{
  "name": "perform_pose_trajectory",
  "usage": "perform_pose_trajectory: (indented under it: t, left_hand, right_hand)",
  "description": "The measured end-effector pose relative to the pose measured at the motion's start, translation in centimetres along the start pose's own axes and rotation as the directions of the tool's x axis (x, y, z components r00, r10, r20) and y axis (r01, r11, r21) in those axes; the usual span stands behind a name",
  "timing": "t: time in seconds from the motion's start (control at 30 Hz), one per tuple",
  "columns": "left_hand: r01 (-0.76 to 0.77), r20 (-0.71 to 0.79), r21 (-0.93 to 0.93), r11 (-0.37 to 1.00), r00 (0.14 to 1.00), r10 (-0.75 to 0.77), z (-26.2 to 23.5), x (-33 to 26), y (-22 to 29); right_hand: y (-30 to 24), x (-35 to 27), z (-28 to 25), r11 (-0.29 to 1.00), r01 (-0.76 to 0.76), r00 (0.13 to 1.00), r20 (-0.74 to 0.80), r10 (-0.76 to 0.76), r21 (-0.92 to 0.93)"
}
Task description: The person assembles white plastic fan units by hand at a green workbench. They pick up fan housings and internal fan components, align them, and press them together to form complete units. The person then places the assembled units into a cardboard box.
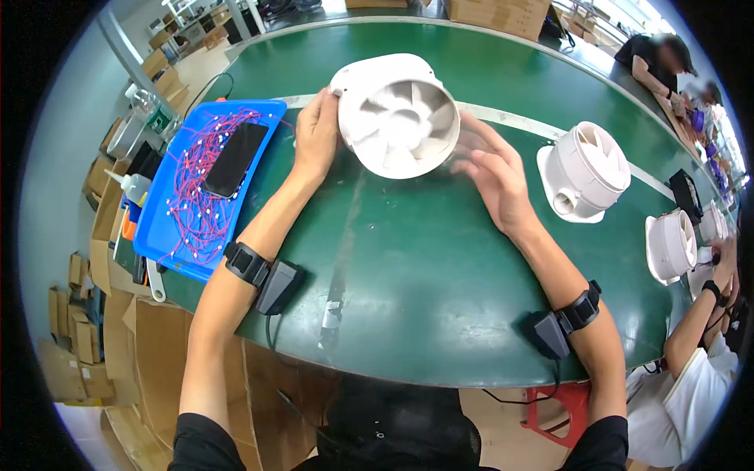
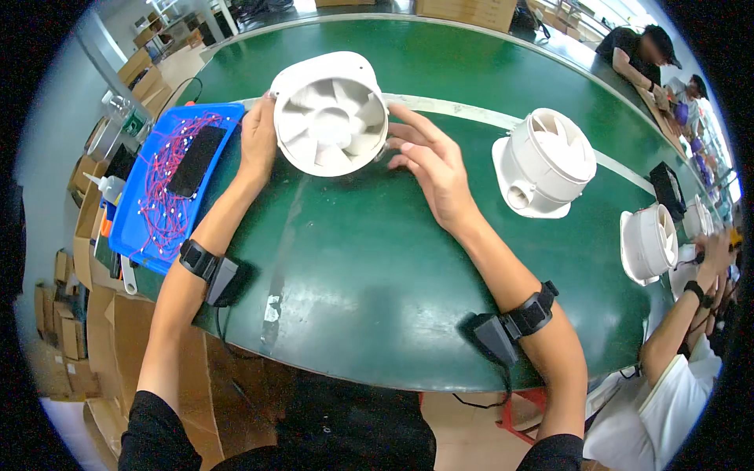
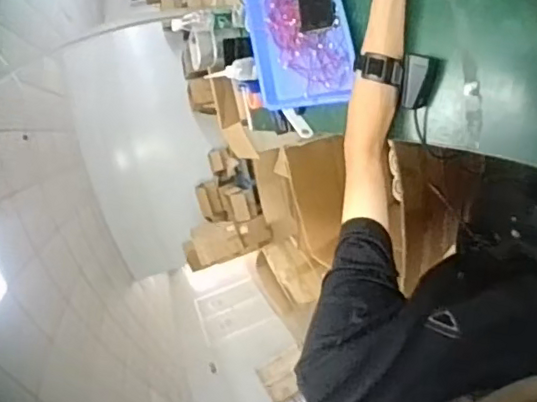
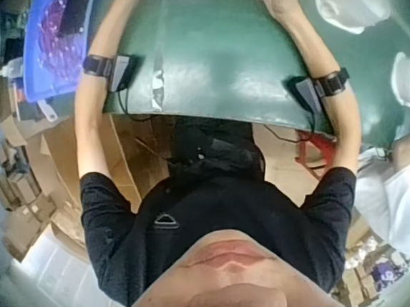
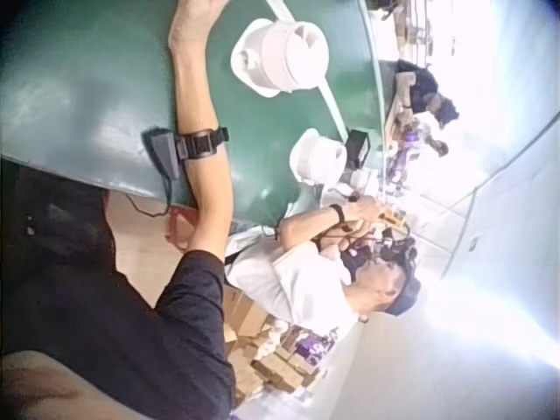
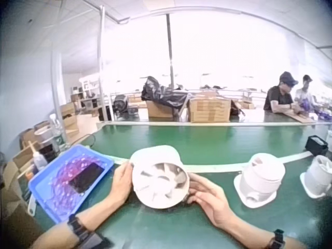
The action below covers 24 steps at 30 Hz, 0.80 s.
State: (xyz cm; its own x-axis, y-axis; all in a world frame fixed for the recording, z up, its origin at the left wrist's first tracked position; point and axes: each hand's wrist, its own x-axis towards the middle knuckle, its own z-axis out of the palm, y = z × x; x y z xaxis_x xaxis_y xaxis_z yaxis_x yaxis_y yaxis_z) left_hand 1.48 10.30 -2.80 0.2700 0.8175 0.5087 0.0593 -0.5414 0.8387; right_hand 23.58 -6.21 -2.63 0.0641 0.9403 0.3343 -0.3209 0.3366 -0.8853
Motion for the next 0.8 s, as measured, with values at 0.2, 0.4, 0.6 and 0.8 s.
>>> perform_pose_trajectory:
  t: [0.2, 0.4, 0.6, 0.8]
  left_hand:
    - [0.25, -0.016, -0.309, 0.918, 0.963, -0.268, 1.9, -1.8, 0.9]
    - [0.404, 0.284, -0.126, 0.906, 0.89, -0.358, 2.9, -4.5, 5.2]
    - [-0.003, 0.257, -0.019, 1.0, 0.966, 0.008, 2.5, -3.5, 4.5]
    - [-0.091, 0.317, 0.129, 0.987, 0.947, 0.046, 2.7, -4.0, 5.3]
  right_hand:
    - [0.4, 0.1, -0.2, 0.814, 0.159, 0.985, 0.036, -0.168, -0.559]
    - [0.0, -0.2, 0.4, 0.875, 0.138, 0.969, -0.118, -0.215, -0.464]
    - [-0.9, -0.1, -1.1, 0.92, 0.114, 0.971, -0.152, -0.183, -0.374]
    - [-1.1, -0.2, -1.9, 0.97, 0.049, 0.974, -0.205, -0.1, -0.239]
